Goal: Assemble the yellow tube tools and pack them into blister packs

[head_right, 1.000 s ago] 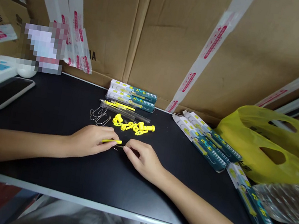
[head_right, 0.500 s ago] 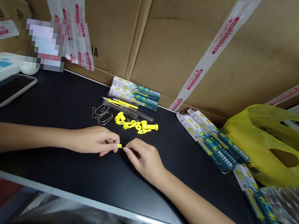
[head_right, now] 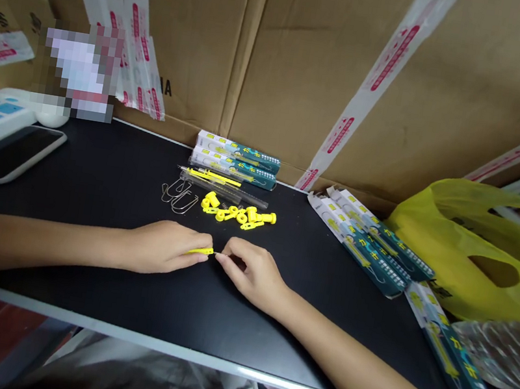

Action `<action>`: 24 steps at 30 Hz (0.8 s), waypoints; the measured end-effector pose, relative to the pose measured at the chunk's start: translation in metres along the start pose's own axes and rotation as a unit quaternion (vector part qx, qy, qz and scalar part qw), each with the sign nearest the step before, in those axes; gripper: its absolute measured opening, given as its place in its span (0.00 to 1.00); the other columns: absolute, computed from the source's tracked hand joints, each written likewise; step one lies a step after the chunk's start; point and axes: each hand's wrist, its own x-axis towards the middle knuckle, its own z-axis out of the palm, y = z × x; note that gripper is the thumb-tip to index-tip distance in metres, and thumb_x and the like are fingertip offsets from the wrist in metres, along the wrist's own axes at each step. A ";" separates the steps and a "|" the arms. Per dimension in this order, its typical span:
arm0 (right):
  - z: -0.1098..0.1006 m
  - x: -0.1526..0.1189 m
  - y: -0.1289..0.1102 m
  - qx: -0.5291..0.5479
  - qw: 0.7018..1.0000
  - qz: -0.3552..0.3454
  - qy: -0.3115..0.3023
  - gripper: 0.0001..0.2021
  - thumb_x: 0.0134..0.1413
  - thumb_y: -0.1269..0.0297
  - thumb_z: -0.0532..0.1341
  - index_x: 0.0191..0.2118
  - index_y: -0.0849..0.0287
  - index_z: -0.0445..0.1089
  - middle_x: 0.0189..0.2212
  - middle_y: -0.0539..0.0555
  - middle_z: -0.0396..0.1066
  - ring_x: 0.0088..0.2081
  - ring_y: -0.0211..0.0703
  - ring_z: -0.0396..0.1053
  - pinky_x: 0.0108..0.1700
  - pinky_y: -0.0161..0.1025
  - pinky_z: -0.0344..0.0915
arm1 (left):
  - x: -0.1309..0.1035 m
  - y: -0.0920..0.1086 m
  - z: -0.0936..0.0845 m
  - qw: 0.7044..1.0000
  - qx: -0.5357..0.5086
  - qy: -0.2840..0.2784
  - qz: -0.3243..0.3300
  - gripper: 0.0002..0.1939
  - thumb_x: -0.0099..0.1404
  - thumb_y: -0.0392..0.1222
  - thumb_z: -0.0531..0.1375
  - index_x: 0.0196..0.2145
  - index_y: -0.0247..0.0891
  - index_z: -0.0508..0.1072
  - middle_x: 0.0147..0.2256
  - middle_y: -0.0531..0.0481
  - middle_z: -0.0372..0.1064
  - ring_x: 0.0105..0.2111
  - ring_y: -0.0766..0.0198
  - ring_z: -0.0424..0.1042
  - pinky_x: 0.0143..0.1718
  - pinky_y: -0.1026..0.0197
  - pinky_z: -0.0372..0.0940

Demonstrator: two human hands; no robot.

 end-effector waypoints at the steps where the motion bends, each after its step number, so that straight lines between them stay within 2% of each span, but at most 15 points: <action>1: 0.000 0.000 0.000 0.005 1.000 0.001 -0.003 0.11 0.62 0.62 0.54 0.29 0.58 0.62 0.24 0.50 0.64 0.26 0.36 0.61 0.29 0.34 0.58 | 0.000 0.000 0.001 1.000 -0.001 0.005 0.001 0.08 0.70 0.43 0.48 0.36 0.40 0.63 0.32 0.53 0.70 0.31 0.62 0.71 0.29 0.64 0.56; 8: -0.001 -0.001 0.001 0.013 1.000 0.019 -0.021 0.12 0.62 0.60 0.53 0.28 0.58 0.61 0.24 0.49 0.63 0.25 0.35 0.60 0.29 0.34 0.57 | -0.001 -0.002 0.004 0.996 -0.059 0.061 0.016 0.09 0.70 0.41 0.47 0.37 0.38 0.66 0.34 0.52 0.69 0.34 0.64 0.70 0.34 0.65 0.59; 14: -0.002 -0.003 0.000 0.004 0.999 0.022 -0.027 0.12 0.63 0.61 0.52 0.28 0.58 0.61 0.23 0.49 0.62 0.25 0.35 0.59 0.29 0.34 0.57 | -0.001 -0.003 0.009 0.988 0.113 0.096 0.042 0.13 0.70 0.43 0.48 0.36 0.39 0.69 0.32 0.51 0.68 0.32 0.61 0.69 0.33 0.61 0.58; 19: 0.001 -0.005 0.001 -0.011 1.000 -0.004 -0.019 0.11 0.63 0.63 0.52 0.28 0.58 0.60 0.23 0.49 0.61 0.25 0.36 0.59 0.29 0.34 0.56 | 0.000 -0.002 0.014 0.984 0.137 0.105 0.043 0.13 0.71 0.43 0.47 0.35 0.37 0.67 0.29 0.50 0.70 0.30 0.62 0.70 0.30 0.61 0.58; 24: 0.002 -0.004 -0.001 -0.010 1.000 -0.004 -0.005 0.11 0.63 0.64 0.52 0.28 0.58 0.59 0.23 0.49 0.60 0.24 0.35 0.57 0.28 0.34 0.54 | 0.003 0.001 0.014 0.983 0.167 0.074 0.022 0.13 0.71 0.43 0.47 0.33 0.36 0.65 0.26 0.49 0.70 0.27 0.58 0.71 0.27 0.60 0.59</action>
